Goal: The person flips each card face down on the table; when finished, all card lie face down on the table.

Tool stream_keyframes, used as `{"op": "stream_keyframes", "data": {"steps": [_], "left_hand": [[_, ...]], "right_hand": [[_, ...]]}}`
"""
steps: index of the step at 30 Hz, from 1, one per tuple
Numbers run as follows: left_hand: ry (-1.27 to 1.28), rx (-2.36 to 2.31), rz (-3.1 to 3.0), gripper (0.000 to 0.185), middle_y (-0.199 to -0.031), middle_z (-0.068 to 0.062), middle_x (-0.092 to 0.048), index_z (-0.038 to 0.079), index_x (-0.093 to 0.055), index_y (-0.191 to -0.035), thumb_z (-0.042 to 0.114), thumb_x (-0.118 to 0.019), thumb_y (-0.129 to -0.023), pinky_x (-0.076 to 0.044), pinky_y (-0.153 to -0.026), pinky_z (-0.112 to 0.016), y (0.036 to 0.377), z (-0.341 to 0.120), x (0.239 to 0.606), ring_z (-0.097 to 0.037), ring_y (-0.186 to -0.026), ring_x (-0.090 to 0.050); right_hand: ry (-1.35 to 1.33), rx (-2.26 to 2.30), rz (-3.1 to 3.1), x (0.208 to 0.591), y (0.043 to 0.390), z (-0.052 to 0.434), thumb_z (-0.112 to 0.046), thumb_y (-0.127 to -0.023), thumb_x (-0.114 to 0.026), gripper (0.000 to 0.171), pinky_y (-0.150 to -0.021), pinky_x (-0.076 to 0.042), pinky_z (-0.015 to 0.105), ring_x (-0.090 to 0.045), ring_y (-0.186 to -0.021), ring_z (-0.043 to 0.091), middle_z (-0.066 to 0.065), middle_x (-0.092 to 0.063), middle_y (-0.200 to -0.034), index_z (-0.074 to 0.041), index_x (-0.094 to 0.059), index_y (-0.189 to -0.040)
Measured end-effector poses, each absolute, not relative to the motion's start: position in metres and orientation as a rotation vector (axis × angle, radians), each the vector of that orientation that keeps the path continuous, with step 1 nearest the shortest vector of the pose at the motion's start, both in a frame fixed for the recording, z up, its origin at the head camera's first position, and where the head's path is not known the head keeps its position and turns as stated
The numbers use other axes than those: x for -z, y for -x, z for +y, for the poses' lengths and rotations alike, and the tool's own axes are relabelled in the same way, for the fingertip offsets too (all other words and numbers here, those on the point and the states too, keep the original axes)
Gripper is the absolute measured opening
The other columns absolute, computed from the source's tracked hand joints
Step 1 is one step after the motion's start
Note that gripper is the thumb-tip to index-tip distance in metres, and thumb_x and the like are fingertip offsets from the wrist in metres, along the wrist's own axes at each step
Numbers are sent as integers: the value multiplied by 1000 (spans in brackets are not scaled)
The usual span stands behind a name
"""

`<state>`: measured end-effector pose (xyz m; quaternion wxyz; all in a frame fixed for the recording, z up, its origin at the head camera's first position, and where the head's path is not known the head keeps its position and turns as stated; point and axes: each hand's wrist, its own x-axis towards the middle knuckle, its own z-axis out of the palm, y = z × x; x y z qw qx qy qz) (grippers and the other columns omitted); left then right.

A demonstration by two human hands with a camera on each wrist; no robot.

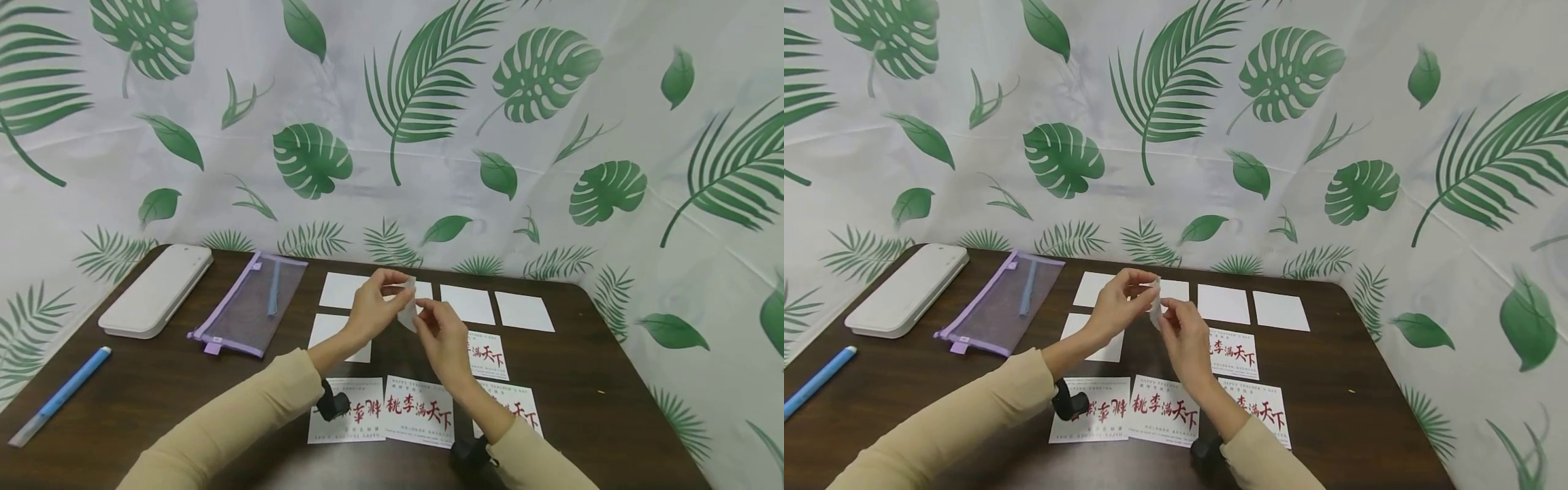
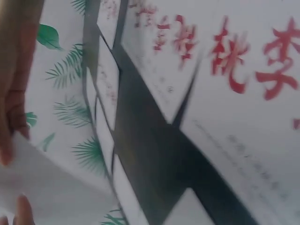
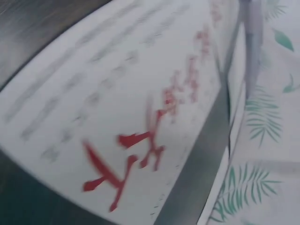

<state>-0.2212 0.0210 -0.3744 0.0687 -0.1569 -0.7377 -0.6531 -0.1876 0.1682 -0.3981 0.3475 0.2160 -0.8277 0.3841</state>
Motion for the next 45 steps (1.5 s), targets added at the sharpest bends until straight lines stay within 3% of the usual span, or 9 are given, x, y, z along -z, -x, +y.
{"op": "stream_keyframes", "data": {"steps": [6, 12, 14, 17, 23, 30, 35, 39, 45], "left_hand": [[218, 1792, -2339, 50, -125, -15, -55, 3, -51, -129, 12, -70, -84, -47, -92, -42, 226, 10, 394, -32, -111, -56], [35, 1884, -2372, 49, -113, -15, -64, 6, -57, -127, 1, -71, -80, -54, -69, -29, 225, -1, 411, -25, -89, -64], [59, 1868, -2373, 46, -107, -15, -66, 5, -61, -123, -2, -71, -79, -52, -62, -24, 224, -2, 415, -22, -82, -64], [84, 1817, -2403, 44, -103, -13, -68, 4, -63, -121, -2, -72, -78, -52, -62, -21, 222, -2, 419, -18, -80, -65], [192, 1771, -2550, 44, -105, -17, -67, -3, -61, -120, -4, -71, -76, -52, -61, -24, 215, -4, 428, -23, -83, -68], [373, 1541, -2755, 44, -101, -15, -68, -6, -62, -116, 0, -74, -74, -55, -75, -32, 211, -4, 433, -27, -91, -67], [469, 1399, -2813, 30, -91, -13, -68, -5, -69, -99, 1, -76, -71, -53, -72, -30, 212, -4, 435, -21, -81, -64], [520, 1318, -2841, 13, -78, -8, -63, -1, -67, -80, 1, -76, -70, -46, -60, -24, 214, -3, 435, -13, -67, -53], [554, 1272, -2856, 22, -66, -3, -52, 3, -54, -65, 0, -75, -71, -38, -52, -20, 217, -1, 434, -12, -59, -45]], "right_hand": [[-329, -1341, -2175, 393, 190, 175, 5, -82, -67, 26, -59, -45, 14, -55, -70, 11, 9, -59, -82, 3, -62, -107], [-138, -1548, -2208, 399, 194, 187, 3, -83, -66, 29, -62, -43, 13, -52, -71, 9, 11, -58, -82, -1, -62, -111], [-92, -1543, -2235, 404, 196, 191, 2, -83, -66, 30, -61, -43, 13, -52, -71, 9, 11, -59, -82, -3, -63, -112], [-21, -1516, -2303, 411, 198, 196, 2, -82, -67, 31, -57, -43, 14, -52, -68, 8, 11, -60, -80, -5, -64, -112], [28, -1435, -2546, 424, 201, 207, 1, -79, -70, 29, -52, -47, 17, -51, -58, 9, 8, -61, -74, 2, -65, -108], [12, -1302, -2750, 436, 200, 218, 1, -76, -71, 26, -49, -45, 19, -50, -58, 10, 5, -58, -69, 6, -66, -101], [-15, -1212, -2796, 438, 200, 221, 1, -75, -72, 23, -50, -38, 20, -46, -58, 10, 2, -57, -66, 5, -66, -96], [-10, -1190, -2827, 438, 200, 222, 0, -75, -73, 22, -49, -37, 20, -45, -57, 9, 1, -56, -65, 4, -65, -95], [-17, -1156, -2856, 438, 202, 222, -2, -75, -74, 23, -48, -39, 21, -47, -55, 10, 2, -57, -66, 3, -63, -95]]}}
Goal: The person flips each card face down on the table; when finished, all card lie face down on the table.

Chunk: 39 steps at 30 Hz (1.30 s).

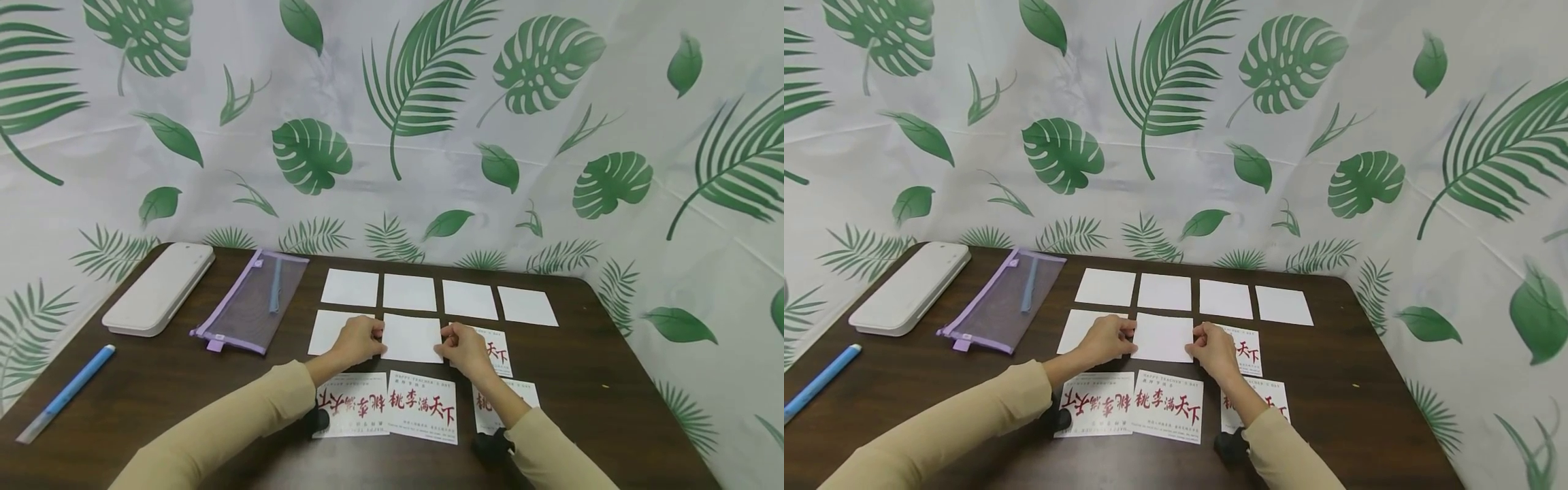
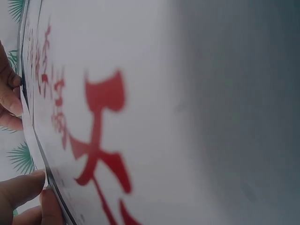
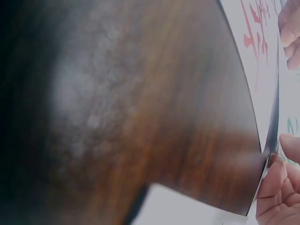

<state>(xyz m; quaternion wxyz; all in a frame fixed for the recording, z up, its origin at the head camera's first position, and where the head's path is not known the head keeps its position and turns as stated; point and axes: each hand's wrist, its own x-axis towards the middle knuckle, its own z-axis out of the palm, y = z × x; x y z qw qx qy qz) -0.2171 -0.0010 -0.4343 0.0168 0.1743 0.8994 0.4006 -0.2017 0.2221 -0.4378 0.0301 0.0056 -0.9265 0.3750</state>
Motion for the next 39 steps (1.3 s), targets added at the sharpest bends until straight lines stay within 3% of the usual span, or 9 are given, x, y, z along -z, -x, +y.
{"op": "stream_keyframes", "data": {"steps": [9, 11, 15, 18, 24, 30, 39], "left_hand": [[-537, -1281, 2738, 23, -67, -4, -52, 2, -53, -66, 1, -75, -73, -41, -48, -19, 218, 8, 433, -10, -55, -47], [-530, -1298, 2725, 14, -74, -7, -58, -3, -63, -78, 3, -75, -75, -44, -52, -20, 218, 10, 430, -13, -61, -52], [-540, -1356, 2681, 40, -99, -13, -65, -5, -62, -115, 9, -73, -80, -51, -69, -27, 221, 15, 414, -21, -85, -61], [-558, -1393, 2587, 48, -106, -14, -65, -2, -57, -124, 10, -72, -81, -53, -72, -29, 224, 25, 404, -24, -92, -64], [-578, -1367, 2449, 59, -107, -16, -64, -2, -52, -130, 11, -76, -77, -50, -65, -21, 227, 56, 407, -18, -82, -64], [-574, -1339, 2426, 67, -102, -14, -63, -1, -49, -133, 10, -78, -74, -50, -63, -22, 231, 83, 416, -15, -76, -58], [-559, -1288, 2434, 71, -78, -3, -62, -1, -47, -135, 6, -80, -72, -47, -56, -19, 236, 109, 419, -9, -58, -56]], "right_hand": [[-14, -1082, -2839, 437, 201, 232, -4, -75, -74, 29, -49, -37, 21, -46, -56, 10, 2, -55, -67, 3, -63, -101], [-6, -1087, -2802, 435, 202, 239, -5, -77, -74, 28, -50, -38, 20, -48, -58, 11, 3, -56, -69, 3, -64, -102], [28, -1111, -2721, 424, 204, 259, -7, -82, -70, 23, -54, -42, 19, -51, -66, 13, 7, -60, -77, 2, -65, -102], [92, -1153, -2708, 418, 207, 279, -8, -85, -67, 22, -59, -42, 18, -51, -73, 16, 9, -59, -83, 2, -64, -104], [184, -1197, -2816, 427, 206, 313, -8, -85, -66, 30, -59, -43, 20, -50, -76, 17, 8, -56, -86, 5, -60, -112], [206, -1250, -2853, 436, 202, 331, -5, -83, -68, 38, -61, -45, 22, -50, -76, 17, 8, -54, -85, 5, -56, -118], [170, -1212, -2901, 432, 204, 343, -3, -80, -71, 42, -57, -47, 26, -51, -64, 15, 8, -57, -76, 6, -55, -117]]}}
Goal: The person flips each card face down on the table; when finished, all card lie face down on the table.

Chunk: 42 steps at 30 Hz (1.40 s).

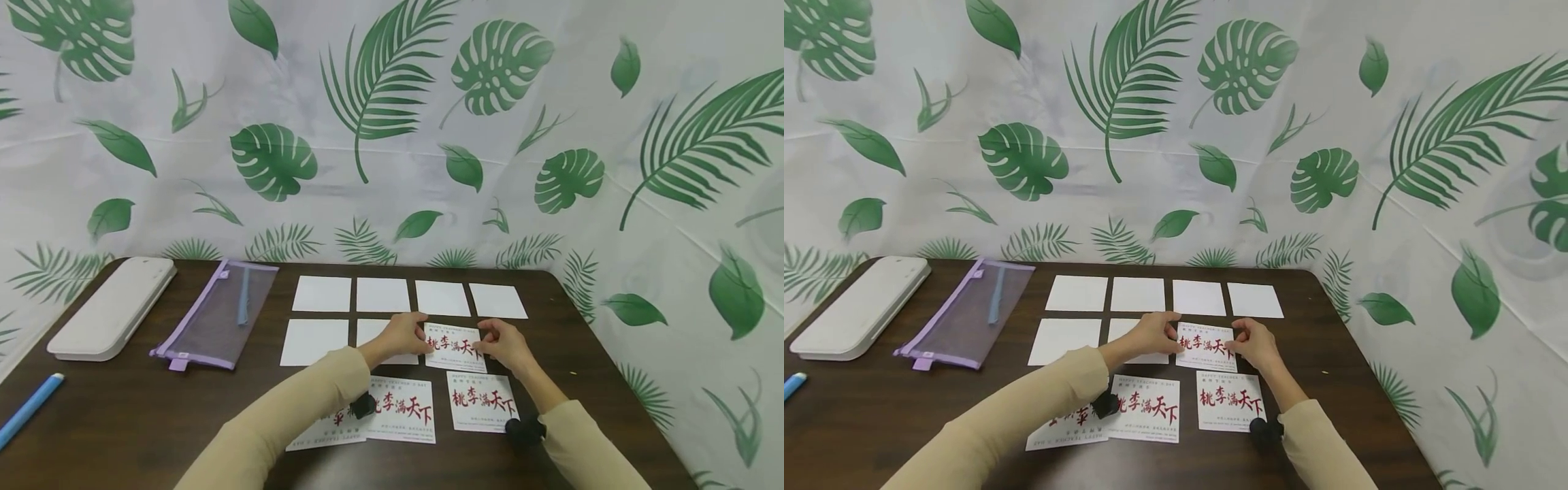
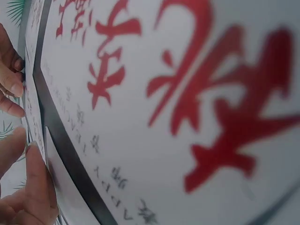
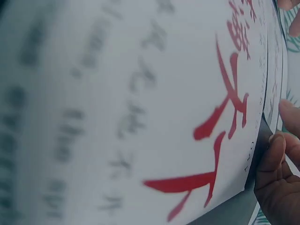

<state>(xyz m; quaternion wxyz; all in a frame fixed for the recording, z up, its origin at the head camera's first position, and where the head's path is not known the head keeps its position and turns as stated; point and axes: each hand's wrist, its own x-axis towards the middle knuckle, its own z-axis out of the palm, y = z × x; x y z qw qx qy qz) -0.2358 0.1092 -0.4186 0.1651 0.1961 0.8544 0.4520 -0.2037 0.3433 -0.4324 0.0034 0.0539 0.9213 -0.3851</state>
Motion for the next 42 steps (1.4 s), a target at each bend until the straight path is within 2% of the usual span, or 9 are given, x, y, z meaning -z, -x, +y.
{"op": "stream_keyframes", "data": {"steps": [12, 19, 22, 26, 32, 34, 38, 42], "left_hand": [[-546, -1211, 2520, 69, -63, 2, -57, 1, -52, -131, 0, -80, -68, -44, -50, -18, 237, 120, 424, -8, -50, -53], [-548, -1217, 2524, 67, -63, 2, -59, 2, -52, -131, 1, -80, -70, -42, -50, -18, 235, 119, 424, -8, -50, -53], [-553, -1214, 2520, 68, -62, 2, -59, 1, -51, -132, 0, -79, -70, -42, -51, -19, 234, 119, 425, -8, -51, -53], [-611, -1201, 2572, 67, -64, 2, -59, 0, -51, -130, 1, -79, -69, -41, -52, -19, 234, 118, 423, -9, -53, -51], [-690, -1251, 2695, 47, -89, -7, -57, 3, -61, -114, 11, -81, -71, -41, -67, -26, 238, 109, 414, -16, -77, -48], [-681, -1339, 2666, 39, -93, -10, -58, 2, -62, -107, 11, -80, -73, -44, -72, -27, 240, 104, 410, -17, -81, -51], [-553, -1593, 2428, 26, -88, -9, -60, 0, -61, -100, 3, -73, -77, -51, -68, -24, 240, 94, 406, -15, -76, -56], [-396, -1781, 2193, 22, -85, -8, -58, -4, -60, -102, -3, -68, -81, -55, -68, -24, 238, 85, 404, -14, -72, -59]], "right_hand": [[-172, 1129, 2897, 435, 212, 346, -2, -78, -72, 36, -53, -47, 27, -50, -60, 15, 6, -52, -73, 4, -56, -109], [-119, 1135, 2928, 433, 211, 345, 1, -80, -69, 33, -59, -44, 27, -49, -71, 18, 10, -51, -86, 3, -48, -106], [-105, 1229, 2912, 434, 210, 345, 3, -83, -65, 30, -61, -46, 25, -48, -76, 18, 11, -49, -89, 3, -45, -105], [-98, 1481, 2818, 431, 211, 346, 6, -86, -59, 25, -60, -49, 23, -48, -72, 14, 8, -48, -85, 6, -44, -106], [-131, 1779, 2661, 423, 212, 344, 4, -87, -59, 24, -60, -48, 22, -49, -70, 8, 0, -49, -82, 3, -45, -106], [-122, 1850, 2593, 421, 211, 341, 4, -87, -59, 24, -60, -48, 22, -50, -70, 7, -3, -49, -81, 2, -44, -106], [-93, 1967, 2466, 418, 207, 332, 6, -87, -58, 24, -60, -48, 21, -51, -70, 6, -6, -51, -78, 2, -43, -106], [-90, 2024, 2403, 416, 205, 324, 5, -88, -58, 26, -63, -49, 21, -53, -71, 6, -6, -53, -78, 4, -43, -110]]}}
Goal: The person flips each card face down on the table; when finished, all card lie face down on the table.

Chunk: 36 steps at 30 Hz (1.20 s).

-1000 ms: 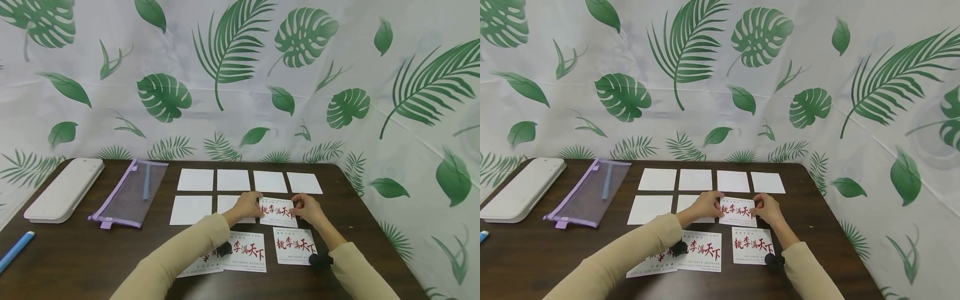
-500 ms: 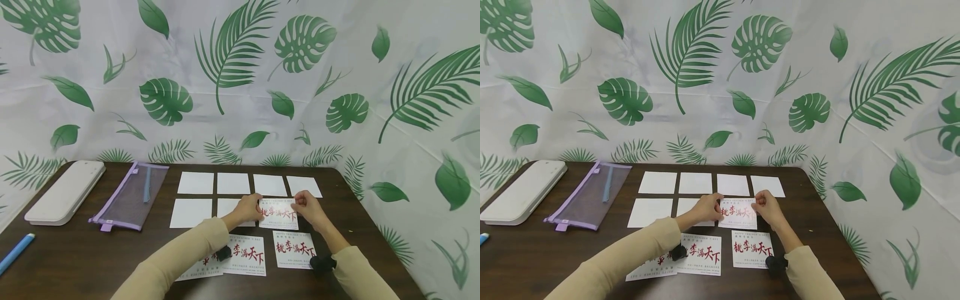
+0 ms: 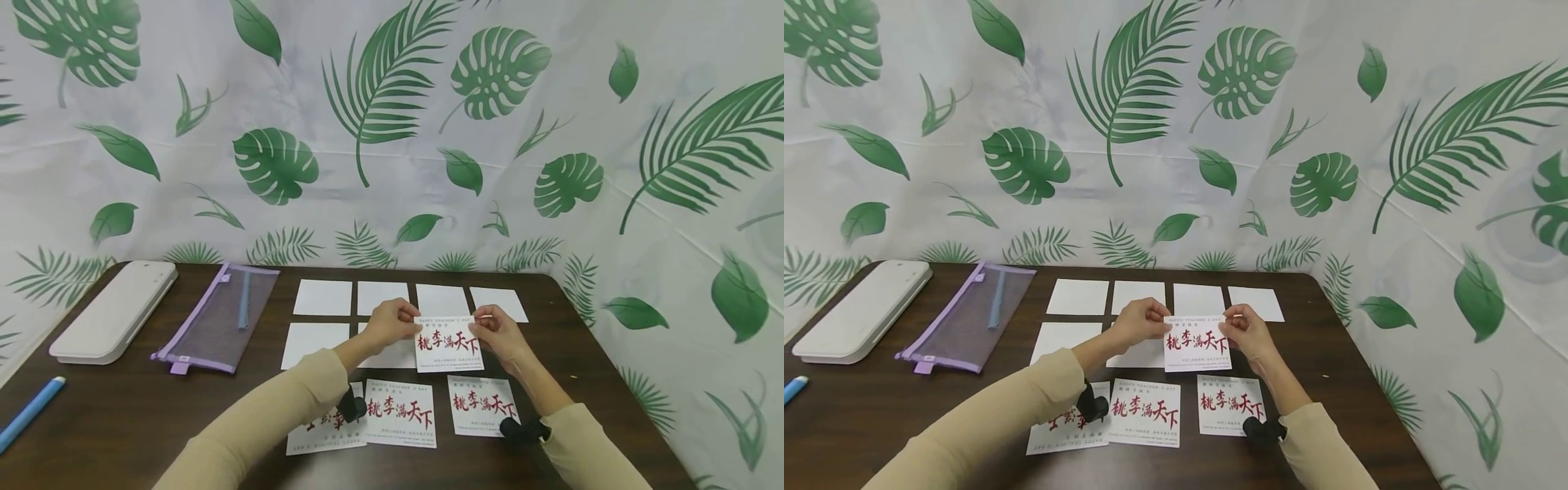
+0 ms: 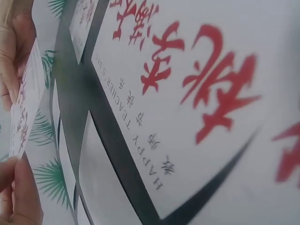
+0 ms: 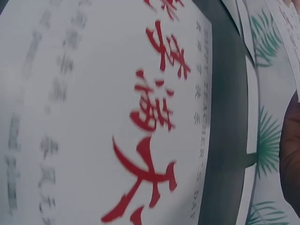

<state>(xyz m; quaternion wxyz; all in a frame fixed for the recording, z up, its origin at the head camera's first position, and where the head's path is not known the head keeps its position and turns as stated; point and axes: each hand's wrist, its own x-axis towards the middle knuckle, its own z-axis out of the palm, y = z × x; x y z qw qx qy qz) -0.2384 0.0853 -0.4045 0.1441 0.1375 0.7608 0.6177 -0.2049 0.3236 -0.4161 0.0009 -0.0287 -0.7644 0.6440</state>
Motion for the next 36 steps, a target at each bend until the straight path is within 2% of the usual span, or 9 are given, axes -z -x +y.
{"op": "stream_keyframes", "data": {"steps": [4, 7, 12, 19, 23, 25, 29, 32, 36], "left_hand": [[-279, -1865, 2119, 21, -86, -9, -59, -5, -60, -102, -4, -66, -82, -56, -69, -25, 238, 80, 405, -13, -71, -60], [-187, -1927, 2099, 21, -86, -9, -58, -5, -59, -102, -5, -65, -82, -56, -68, -24, 240, 78, 404, -12, -70, -59], [-59, -2061, 2036, 23, -85, -7, -54, -5, -57, -104, -7, -63, -83, -55, -67, -23, 241, 80, 398, -11, -67, -58], [-49, -2177, 1955, 28, -86, -6, -53, -7, -55, -107, -7, -59, -79, -55, -66, -23, 233, 92, 385, -10, -64, -59], [-103, -2239, 1958, 25, -89, -7, -56, -7, -56, -104, -5, -58, -78, -56, -65, -24, 228, 97, 378, -14, -67, -62], [-164, -2252, 1967, 24, -93, -12, -58, -8, -55, -105, -3, -59, -81, -56, -70, -28, 221, 96, 365, -25, -75, -66], [-283, -2262, 2012, 26, -104, -17, -62, -5, -56, -109, 8, -63, -87, -56, -74, -31, 218, 95, 360, -32, -94, -66], [-298, -2268, 2088, 29, -110, -15, -64, -1, -58, -111, 12, -66, -87, -55, -74, -27, 224, 92, 373, -26, -97, -66], [-182, -2237, 2171, 38, -114, -15, -62, 1, -57, -120, 7, -67, -84, -54, -78, -29, 226, 85, 388, -27, -101, -64]], "right_hand": [[124, -1902, -2383, 414, 202, 314, 0, -88, -61, 29, -66, -50, 20, -54, -73, 5, -3, -55, -83, 6, -47, -113], [93, -1614, -2366, 412, 197, 302, -2, -85, -67, 26, -65, -47, 15, -52, -72, 5, 3, -57, -83, 6, -55, -106], [-204, -1136, -2389, 412, 188, 270, -3, -77, -75, 20, -59, -45, 16, -52, -69, 8, 7, -59, -78, 0, -63, -93], [-490, -817, -2378, 412, 178, 243, -6, -66, -84, 35, -55, -42, 20, -46, -66, 8, 2, -51, -76, -6, -63, -95], [-527, -715, -2319, 407, 177, 243, -2, -69, -81, 33, -56, -42, 19, -47, -66, 8, 2, -53, -78, -5, -65, -98], [-557, -694, -2271, 402, 177, 245, 1, -71, -78, 31, -56, -42, 17, -49, -66, 10, 4, -55, -78, -3, -66, -100], [-573, -707, -2178, 393, 180, 251, 8, -73, -74, 30, -56, -39, 13, -49, -65, 13, 8, -55, -77, 1, -66, -100], [-488, -773, -2173, 387, 183, 255, 8, -74, -73, 27, -55, -39, 11, -49, -65, 11, 8, -55, -75, 2, -67, -99], [-292, -977, -2212, 381, 186, 264, 6, -78, -71, 24, -56, -41, 9, -52, -66, 7, 7, -57, -74, 1, -67, -101]]}}
